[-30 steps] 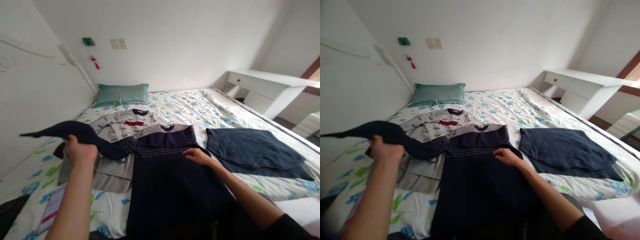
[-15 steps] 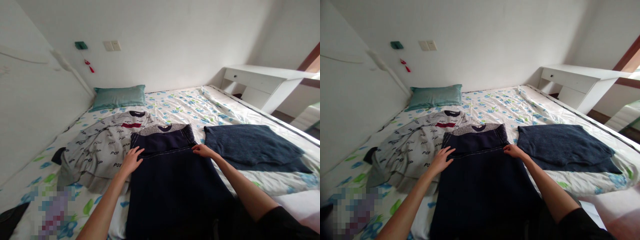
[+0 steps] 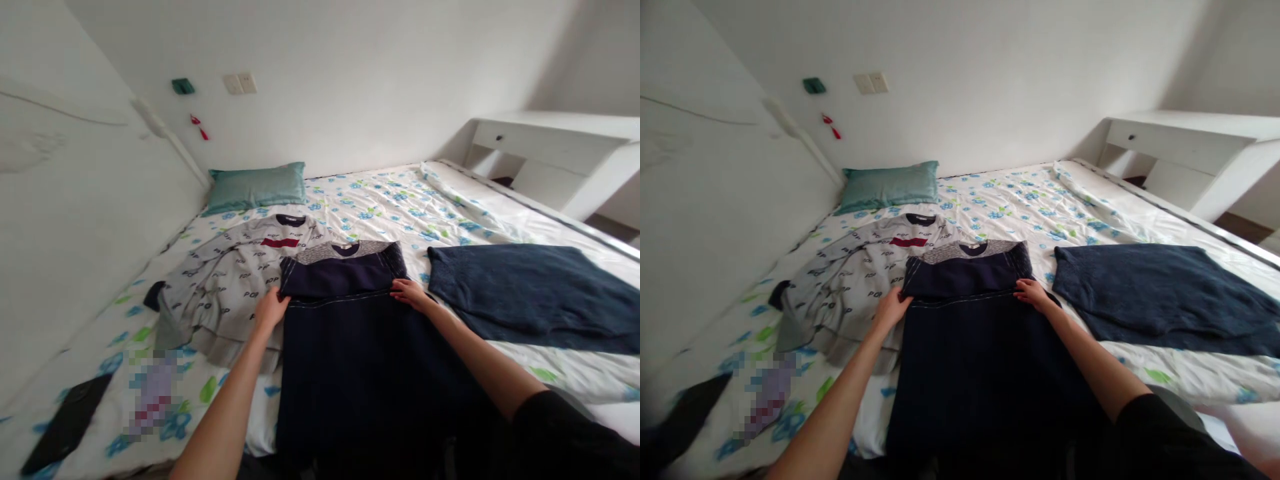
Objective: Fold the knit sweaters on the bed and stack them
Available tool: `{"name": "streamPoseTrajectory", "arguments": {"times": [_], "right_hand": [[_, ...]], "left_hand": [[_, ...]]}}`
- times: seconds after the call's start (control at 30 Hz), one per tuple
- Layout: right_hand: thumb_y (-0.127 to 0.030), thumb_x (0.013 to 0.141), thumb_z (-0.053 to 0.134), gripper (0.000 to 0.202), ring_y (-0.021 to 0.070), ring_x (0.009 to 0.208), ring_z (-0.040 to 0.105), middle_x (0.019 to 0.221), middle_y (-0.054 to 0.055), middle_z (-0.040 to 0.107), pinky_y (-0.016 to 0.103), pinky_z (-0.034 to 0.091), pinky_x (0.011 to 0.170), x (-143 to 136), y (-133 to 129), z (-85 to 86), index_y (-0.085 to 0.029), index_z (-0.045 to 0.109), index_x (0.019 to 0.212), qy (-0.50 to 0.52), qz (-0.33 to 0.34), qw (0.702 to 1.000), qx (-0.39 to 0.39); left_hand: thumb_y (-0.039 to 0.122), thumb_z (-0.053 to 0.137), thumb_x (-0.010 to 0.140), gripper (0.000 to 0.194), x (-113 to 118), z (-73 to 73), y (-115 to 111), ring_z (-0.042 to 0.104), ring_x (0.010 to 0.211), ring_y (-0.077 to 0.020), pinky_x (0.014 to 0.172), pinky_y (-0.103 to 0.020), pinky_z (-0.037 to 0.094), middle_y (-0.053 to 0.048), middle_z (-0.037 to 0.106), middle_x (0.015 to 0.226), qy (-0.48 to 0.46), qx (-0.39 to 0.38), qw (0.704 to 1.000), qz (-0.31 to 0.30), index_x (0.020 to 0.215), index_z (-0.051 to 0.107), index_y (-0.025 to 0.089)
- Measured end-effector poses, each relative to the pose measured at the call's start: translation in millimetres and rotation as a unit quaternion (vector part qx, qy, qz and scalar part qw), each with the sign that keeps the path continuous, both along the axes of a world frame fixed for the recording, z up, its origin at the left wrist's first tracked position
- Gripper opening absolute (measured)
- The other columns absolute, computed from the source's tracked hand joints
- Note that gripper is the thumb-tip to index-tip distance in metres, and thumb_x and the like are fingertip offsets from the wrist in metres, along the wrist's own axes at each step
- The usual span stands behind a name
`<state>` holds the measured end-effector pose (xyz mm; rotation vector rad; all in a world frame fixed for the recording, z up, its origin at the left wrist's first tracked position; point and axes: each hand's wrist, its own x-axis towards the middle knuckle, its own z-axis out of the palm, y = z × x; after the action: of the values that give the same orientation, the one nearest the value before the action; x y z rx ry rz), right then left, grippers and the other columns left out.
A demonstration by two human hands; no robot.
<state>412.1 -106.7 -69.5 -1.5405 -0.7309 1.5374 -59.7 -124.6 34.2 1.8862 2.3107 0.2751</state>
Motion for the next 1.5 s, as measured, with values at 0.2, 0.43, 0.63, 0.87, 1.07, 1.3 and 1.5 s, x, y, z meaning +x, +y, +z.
{"name": "streamPoseTrajectory", "arguments": {"times": [0.2,0.43,0.63,0.87,1.07,1.3,1.5], "right_hand": [[-0.041,0.098,0.082,0.027,0.0154,0.072,0.077,0.107,0.016,0.084,0.017,0.051,0.049,-16,11,-13.0,-0.016,0.075,0.105,-0.068,0.003,0.998,-0.011],[-0.045,0.101,0.068,0.037,0.0238,0.083,0.079,0.093,0.012,0.084,0.03,0.061,0.077,7,46,13.7,-0.014,0.084,0.116,-0.325,-0.064,0.934,0.138],[-0.042,0.103,0.066,0.036,0.0338,0.116,0.079,0.116,0.016,0.085,0.037,0.058,0.102,49,35,8.5,-0.016,0.087,0.119,-0.464,0.012,0.886,0.019],[-0.044,0.099,0.078,0.058,0.0282,0.12,0.079,0.129,0.013,0.082,0.032,0.057,0.103,65,9,6.1,-0.017,0.071,0.15,-0.506,0.165,0.845,0.056],[-0.044,0.089,0.091,0.04,0.0261,0.094,0.08,0.106,0.013,0.083,0.026,0.059,0.074,97,-22,16.6,-0.014,0.08,0.114,-0.49,0.295,0.818,-0.055],[-0.042,0.084,0.094,0.041,0.0147,0.068,0.071,0.088,0.004,0.078,0.021,0.055,0.059,135,-24,46.2,-0.018,0.075,0.111,-0.328,0.319,0.878,-0.14],[-0.031,0.084,0.092,0.027,0.0238,0.073,0.077,0.081,0.008,0.078,0.03,0.061,0.067,127,-18,22.3,-0.016,0.077,0.101,-0.47,0.326,0.81,-0.126]], "left_hand": [[0.048,0.07,0.104,0.029,9,-3.5,-3,0.077,0.109,-0.0339,0.087,-0.039,0.05,-0.017,0.084,0.114,-0.083,0.004,0.997,0.007,0.111,0.073,0.021],[0.026,0.06,0.105,0.01,5,-10.7,-3,0.073,0.099,-0.0292,0.084,-0.037,0.043,-0.012,0.079,0.103,-0.022,0.064,0.997,0.024,0.108,0.069,0.024],[0.018,0.059,0.099,0.014,0,-23.0,2,0.072,0.102,-0.0286,0.082,-0.034,0.045,-0.009,0.078,0.109,0.048,0.017,0.998,-0.029,0.107,0.066,0.026],[0.036,0.071,0.095,0.036,-15,-31.8,16,0.074,0.113,-0.0298,0.092,-0.035,0.053,-0.012,0.077,0.122,-0.013,0.027,0.998,-0.051,0.126,0.06,0.022],[0.047,0.074,0.088,0.033,-23,-32.7,15,0.076,0.094,-0.0295,0.08,-0.034,0.055,-0.008,0.077,0.094,-0.099,-0.028,0.995,0.012,0.105,0.063,0.021],[0.033,0.069,0.085,0.021,-22,-27.5,12,0.068,0.069,-0.0205,0.064,-0.027,0.05,0.003,0.064,0.075,-0.192,-0.081,0.978,-0.02,0.101,0.059,0.024],[0.039,0.071,0.088,0.043,-18,-17.5,12,0.079,0.107,-0.0341,0.091,-0.038,0.058,-0.013,0.08,0.113,0.004,-0.1,0.994,-0.051,0.126,0.062,0.019]]}}
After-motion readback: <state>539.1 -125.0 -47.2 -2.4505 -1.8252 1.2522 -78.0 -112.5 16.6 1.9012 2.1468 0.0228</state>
